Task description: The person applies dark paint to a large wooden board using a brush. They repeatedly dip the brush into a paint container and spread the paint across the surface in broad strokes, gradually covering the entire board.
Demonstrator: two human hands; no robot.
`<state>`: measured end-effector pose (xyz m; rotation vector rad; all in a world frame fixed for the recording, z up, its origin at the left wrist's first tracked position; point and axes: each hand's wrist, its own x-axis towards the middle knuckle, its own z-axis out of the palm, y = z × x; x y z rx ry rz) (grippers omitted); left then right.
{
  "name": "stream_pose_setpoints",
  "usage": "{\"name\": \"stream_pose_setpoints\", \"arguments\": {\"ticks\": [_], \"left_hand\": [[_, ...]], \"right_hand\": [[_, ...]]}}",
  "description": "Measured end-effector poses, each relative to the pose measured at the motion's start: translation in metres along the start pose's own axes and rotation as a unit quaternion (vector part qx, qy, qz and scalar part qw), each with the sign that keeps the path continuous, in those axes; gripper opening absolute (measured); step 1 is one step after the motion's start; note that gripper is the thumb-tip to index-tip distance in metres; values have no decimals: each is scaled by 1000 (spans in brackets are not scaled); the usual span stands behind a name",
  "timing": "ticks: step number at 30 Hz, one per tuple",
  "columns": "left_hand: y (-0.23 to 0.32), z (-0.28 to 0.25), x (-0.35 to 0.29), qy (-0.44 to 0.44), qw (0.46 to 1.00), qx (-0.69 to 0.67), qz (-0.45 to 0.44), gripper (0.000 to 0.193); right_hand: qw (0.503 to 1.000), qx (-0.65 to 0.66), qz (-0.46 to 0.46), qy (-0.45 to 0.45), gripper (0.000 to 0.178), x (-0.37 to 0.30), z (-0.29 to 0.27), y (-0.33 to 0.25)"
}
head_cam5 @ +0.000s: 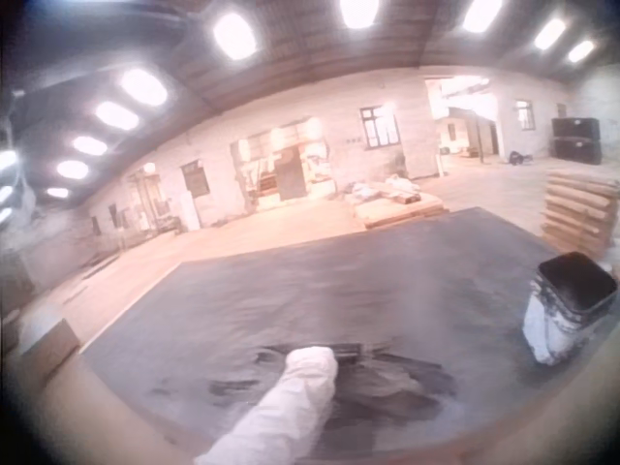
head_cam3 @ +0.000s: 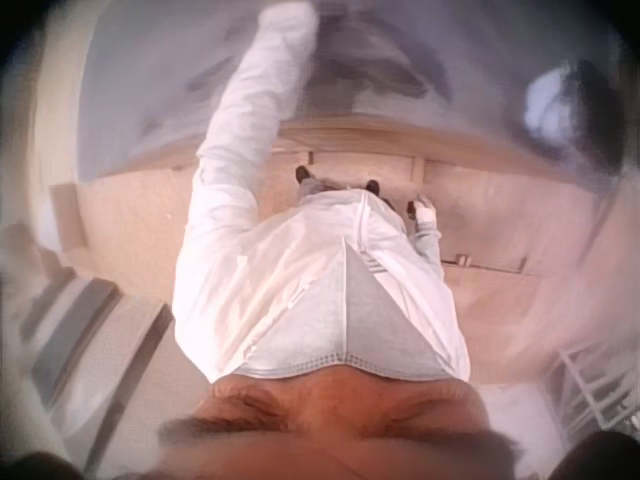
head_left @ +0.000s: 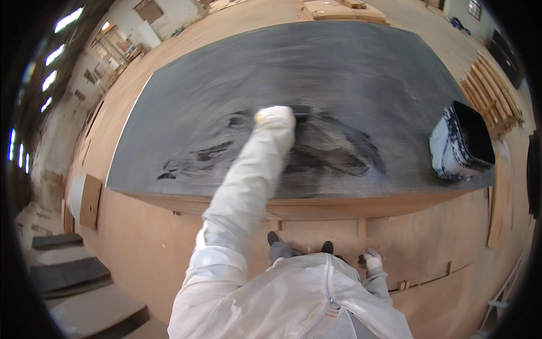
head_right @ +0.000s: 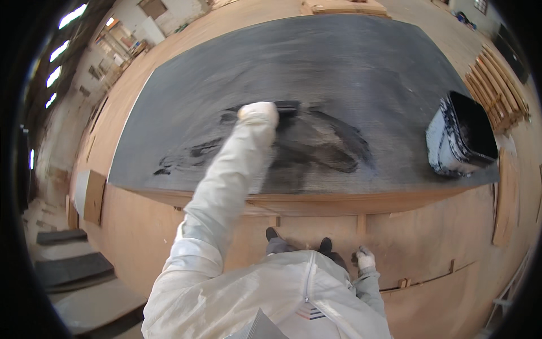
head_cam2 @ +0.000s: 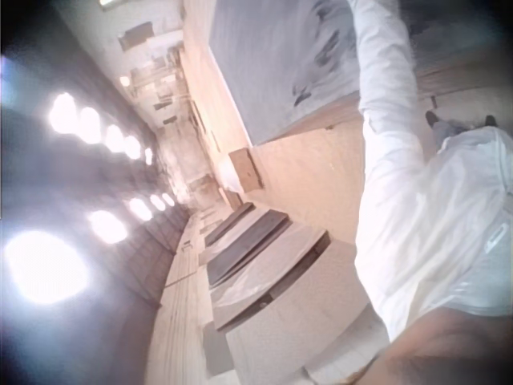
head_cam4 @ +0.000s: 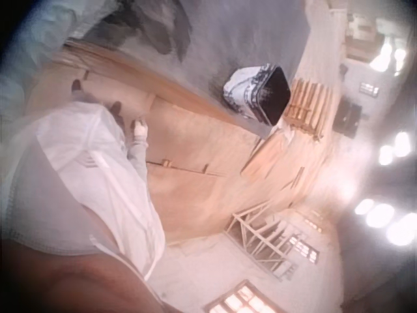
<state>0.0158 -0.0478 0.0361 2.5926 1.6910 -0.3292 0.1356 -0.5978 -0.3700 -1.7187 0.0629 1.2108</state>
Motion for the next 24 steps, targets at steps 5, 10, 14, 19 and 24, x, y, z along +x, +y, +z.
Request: {"name": "stream_pose_setpoints", "arguments": {"ticks": [5, 10, 14, 19, 24], "left_hand": [[31, -6, 16, -109, 994, -2, 31, 38], [-19, -18, 16, -75, 995, 53, 44, 36], [34, -17, 12, -57, 992, -5, 111, 37], [51, 20, 7, -82, 981, -22, 174, 42], [-132, 10, -69, -72, 993, -73, -57, 25]], "right_hand": [[996, -70, 48, -25, 39, 0, 23, -13], [989, 59, 107, -80, 24, 41, 32, -24], [988, -64, 86, -112, 44, 64, 58, -19], [885, 183, 303, -304, 29, 91, 64, -39], [990, -102, 7, -98, 29, 65, 96, -45]]}}
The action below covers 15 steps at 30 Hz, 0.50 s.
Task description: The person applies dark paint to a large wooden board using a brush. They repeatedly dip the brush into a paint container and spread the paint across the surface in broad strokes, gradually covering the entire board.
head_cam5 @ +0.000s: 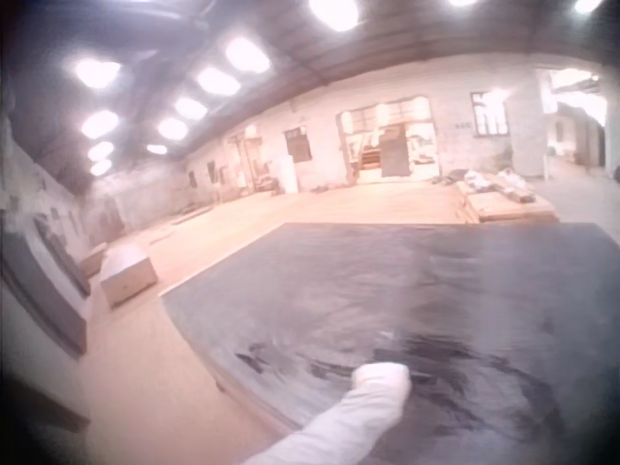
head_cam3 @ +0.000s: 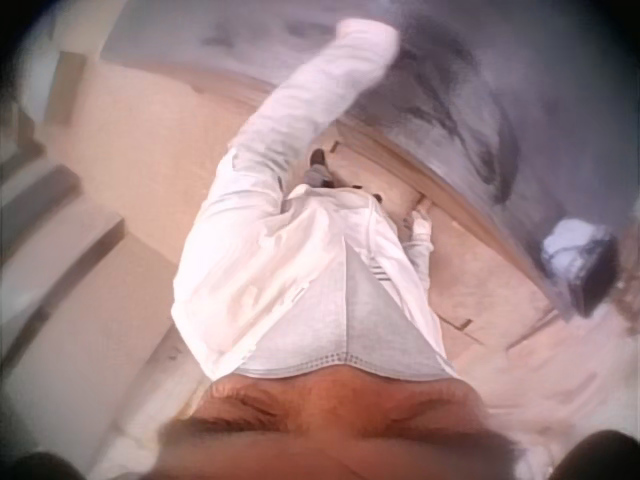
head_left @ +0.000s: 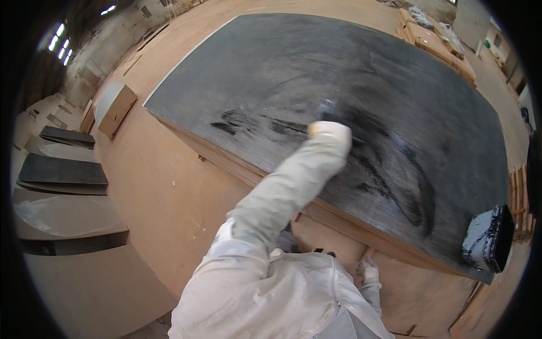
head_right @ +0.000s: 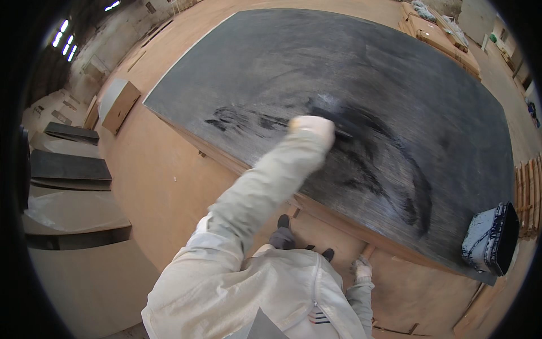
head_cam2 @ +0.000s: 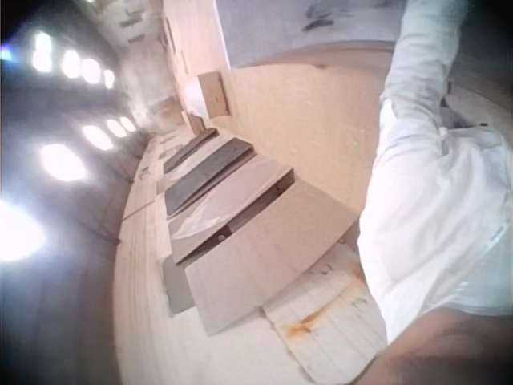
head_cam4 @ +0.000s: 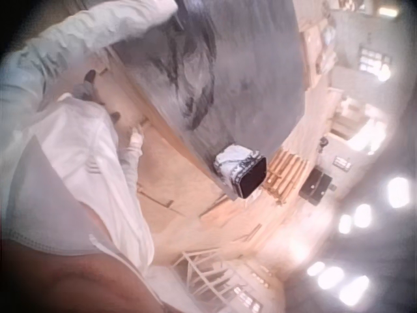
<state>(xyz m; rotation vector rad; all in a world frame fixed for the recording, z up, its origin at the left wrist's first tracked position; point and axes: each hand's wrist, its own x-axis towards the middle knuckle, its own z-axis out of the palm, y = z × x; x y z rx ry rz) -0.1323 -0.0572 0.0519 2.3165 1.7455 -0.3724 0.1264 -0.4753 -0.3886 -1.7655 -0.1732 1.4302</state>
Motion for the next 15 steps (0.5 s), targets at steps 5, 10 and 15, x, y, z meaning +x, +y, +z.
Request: {"name": "stream_pose_setpoints", "arguments": {"ticks": [5, 10, 15], "left_hand": [[-180, -6, 21, 7, 965, -31, -259, 31], [-282, -21, 35, 11, 946, 12, -324, 35], [-273, -9, 27, -30, 968, 54, -243, 36]], "right_hand": [[988, 94, 121, -12, 22, -8, 3, 6], [991, 63, 114, 29, 33, 6, -8, 39], [997, 42, 32, 65, 33, -8, 2, 42]]}}
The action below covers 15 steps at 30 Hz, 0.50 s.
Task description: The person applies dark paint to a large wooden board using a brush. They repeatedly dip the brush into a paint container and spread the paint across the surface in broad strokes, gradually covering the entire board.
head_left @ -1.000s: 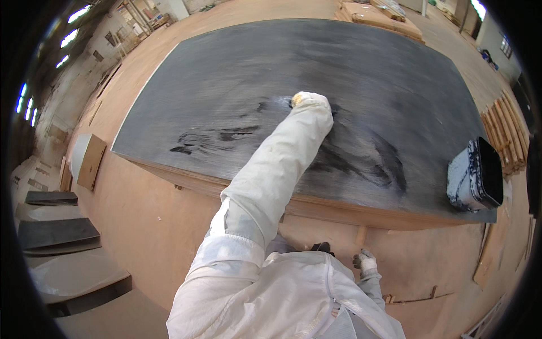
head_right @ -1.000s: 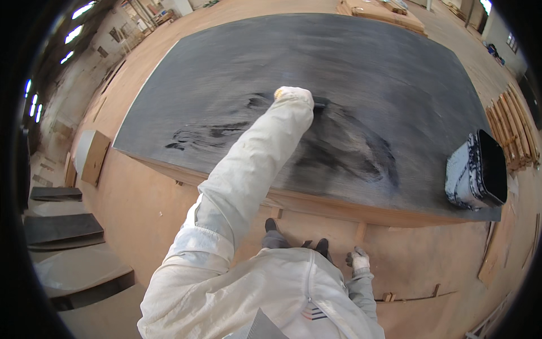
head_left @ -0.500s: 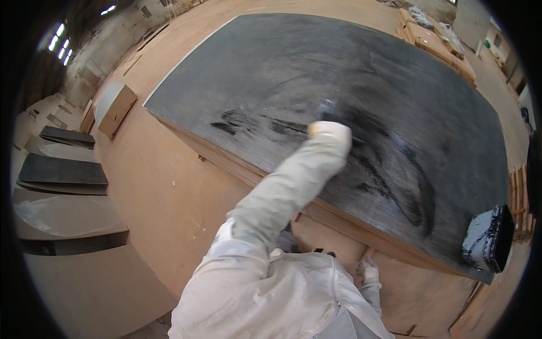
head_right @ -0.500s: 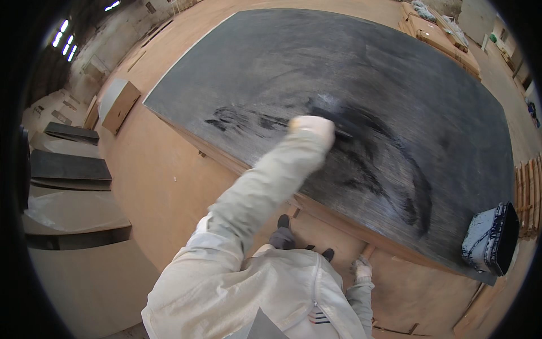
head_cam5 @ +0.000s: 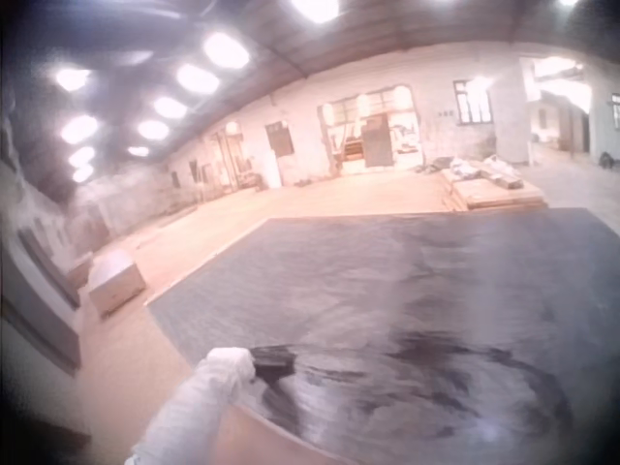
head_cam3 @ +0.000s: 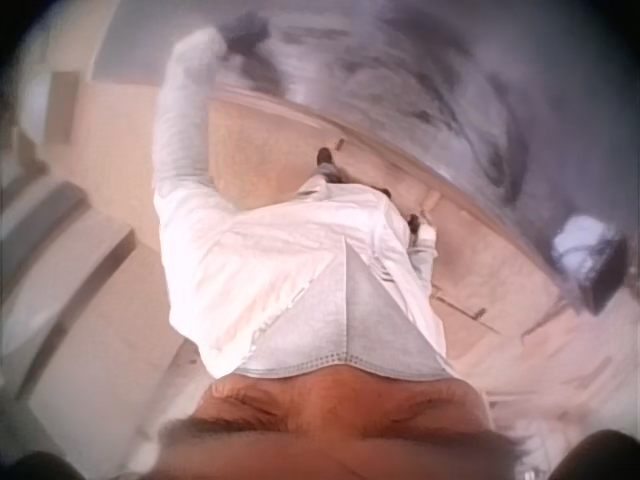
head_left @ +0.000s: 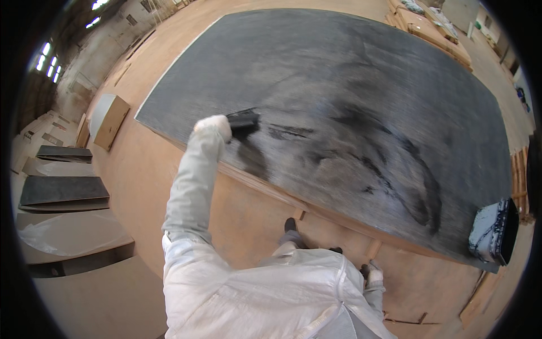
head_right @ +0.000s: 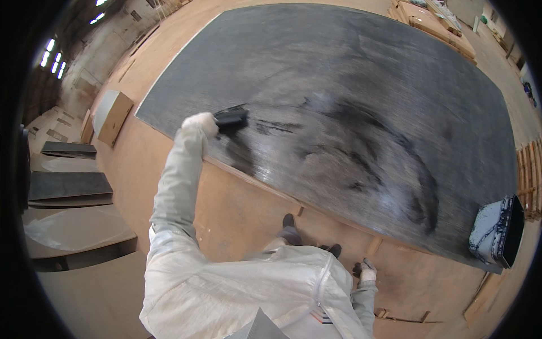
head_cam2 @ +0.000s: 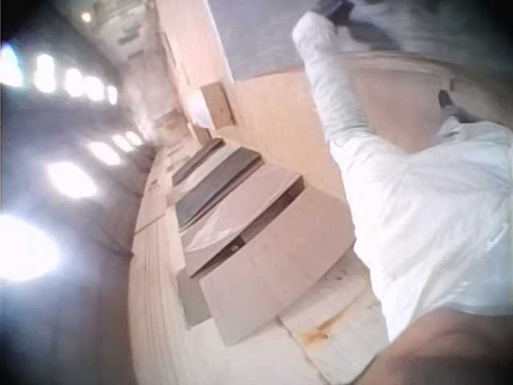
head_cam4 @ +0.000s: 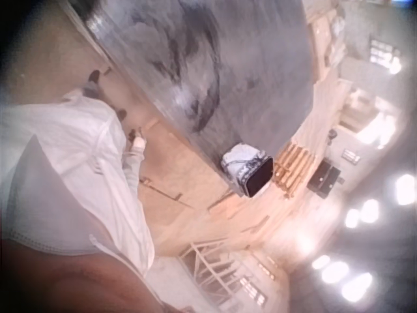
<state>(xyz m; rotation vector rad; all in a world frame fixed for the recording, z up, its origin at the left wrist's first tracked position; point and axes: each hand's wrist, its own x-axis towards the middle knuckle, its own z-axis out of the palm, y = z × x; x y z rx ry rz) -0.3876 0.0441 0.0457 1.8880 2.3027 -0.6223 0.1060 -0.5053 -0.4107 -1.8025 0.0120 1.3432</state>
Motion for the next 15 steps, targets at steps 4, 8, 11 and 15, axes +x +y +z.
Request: {"name": "stream_pose_setpoints", "arguments": {"ticks": [4, 8, 11, 15], "left_hand": [[-22, 0, -7, 16, 998, -21, 61, 36], [-51, 1, 19, -2, 1000, -6, 6, 37], [-18, -9, -5, 3, 997, 17, 80, 37], [7, -20, 26, 2, 999, -24, 40, 38]], "right_hand": [[996, 73, 46, -22, 32, -1, -2, -7], [998, 34, 47, -25, 36, 5, 6, -25], [965, 168, 150, -134, 40, 57, -30, -6], [964, 144, 165, -150, 40, 68, -20, -8]]}}
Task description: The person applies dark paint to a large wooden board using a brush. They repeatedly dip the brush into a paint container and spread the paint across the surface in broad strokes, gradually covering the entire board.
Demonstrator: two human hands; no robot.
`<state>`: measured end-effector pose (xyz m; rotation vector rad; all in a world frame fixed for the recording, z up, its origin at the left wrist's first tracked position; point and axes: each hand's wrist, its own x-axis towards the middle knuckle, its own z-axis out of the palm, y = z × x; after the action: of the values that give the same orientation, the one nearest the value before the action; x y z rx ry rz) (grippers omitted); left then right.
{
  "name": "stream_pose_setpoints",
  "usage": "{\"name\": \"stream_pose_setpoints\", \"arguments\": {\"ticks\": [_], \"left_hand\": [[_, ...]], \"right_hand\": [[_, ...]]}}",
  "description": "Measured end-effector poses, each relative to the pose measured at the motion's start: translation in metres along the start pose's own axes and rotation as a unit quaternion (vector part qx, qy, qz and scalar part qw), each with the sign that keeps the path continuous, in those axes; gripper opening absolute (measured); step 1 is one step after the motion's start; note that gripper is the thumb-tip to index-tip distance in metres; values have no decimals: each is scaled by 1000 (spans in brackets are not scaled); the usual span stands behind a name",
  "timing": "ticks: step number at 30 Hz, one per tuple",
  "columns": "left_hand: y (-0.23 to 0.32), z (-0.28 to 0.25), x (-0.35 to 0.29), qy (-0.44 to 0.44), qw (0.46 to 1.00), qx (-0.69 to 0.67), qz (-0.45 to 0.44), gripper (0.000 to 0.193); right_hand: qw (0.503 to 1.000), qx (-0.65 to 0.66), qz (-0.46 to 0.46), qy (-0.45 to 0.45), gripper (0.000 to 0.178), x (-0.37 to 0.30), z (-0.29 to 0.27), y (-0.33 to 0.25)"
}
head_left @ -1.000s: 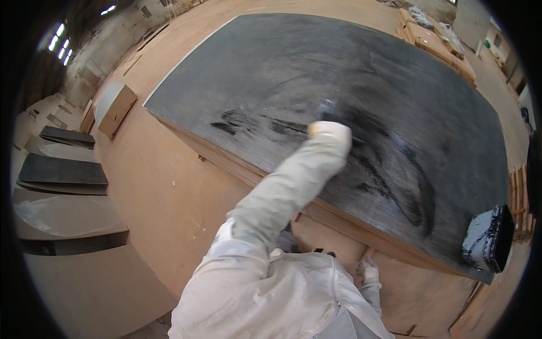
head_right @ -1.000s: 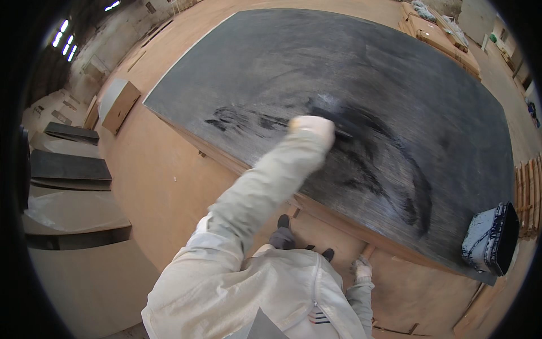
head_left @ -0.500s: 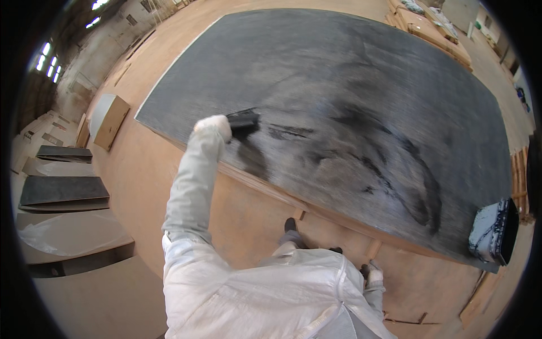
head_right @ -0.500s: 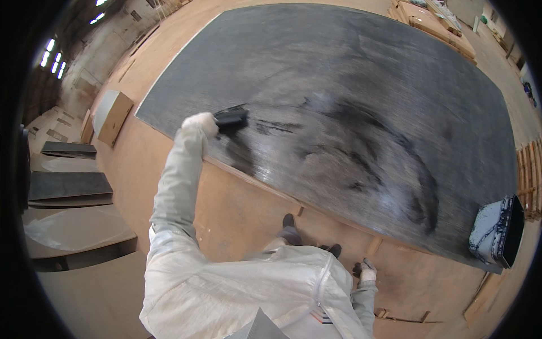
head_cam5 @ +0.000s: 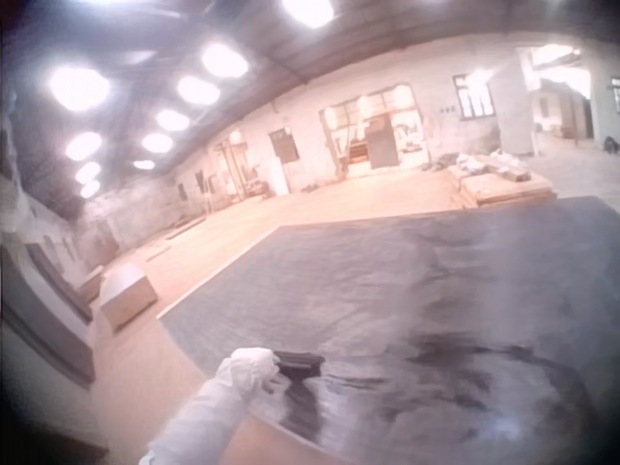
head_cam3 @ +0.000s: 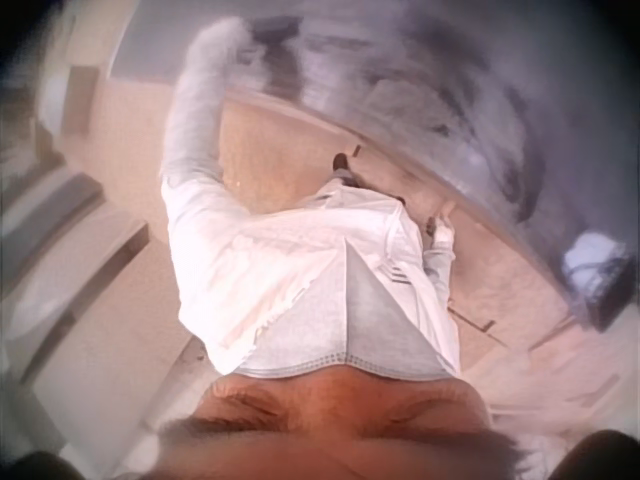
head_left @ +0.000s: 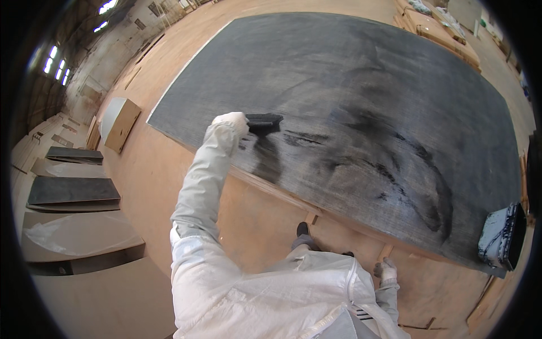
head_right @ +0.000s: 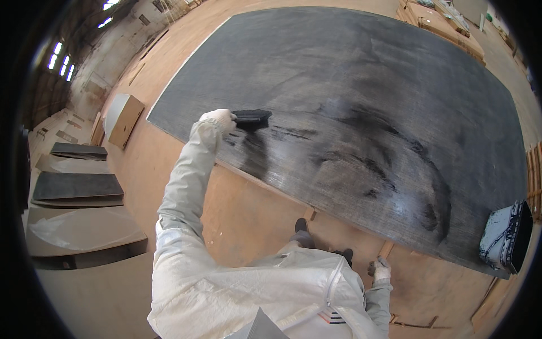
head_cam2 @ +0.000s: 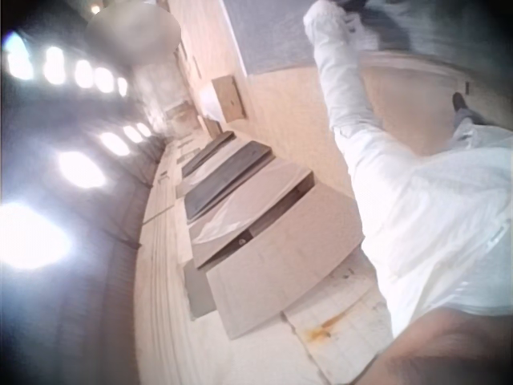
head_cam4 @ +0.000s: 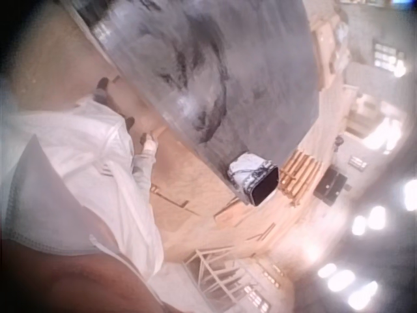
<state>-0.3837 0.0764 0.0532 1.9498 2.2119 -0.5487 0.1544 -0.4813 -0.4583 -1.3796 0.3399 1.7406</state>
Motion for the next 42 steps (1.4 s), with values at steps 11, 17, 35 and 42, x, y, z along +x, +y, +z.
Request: {"name": "stream_pose_setpoints", "arguments": {"ticks": [11, 17, 35, 42], "left_hand": [[66, -3, -35, 15, 989, 89, 118, 34], [112, -37, -45, -16, 989, 104, 107, 33], [-91, 53, -11, 35, 995, -14, -95, 34], [72, 97, -156, 7, 996, 6, 84, 36]], "right_hand": [[957, -199, -181, 112, 43, -79, 112, -18], [956, -221, -168, 93, 51, -82, 110, -10], [967, -129, -148, 161, 39, -97, 65, 27], [987, -82, -106, 91, 28, -50, 28, 16]]}}
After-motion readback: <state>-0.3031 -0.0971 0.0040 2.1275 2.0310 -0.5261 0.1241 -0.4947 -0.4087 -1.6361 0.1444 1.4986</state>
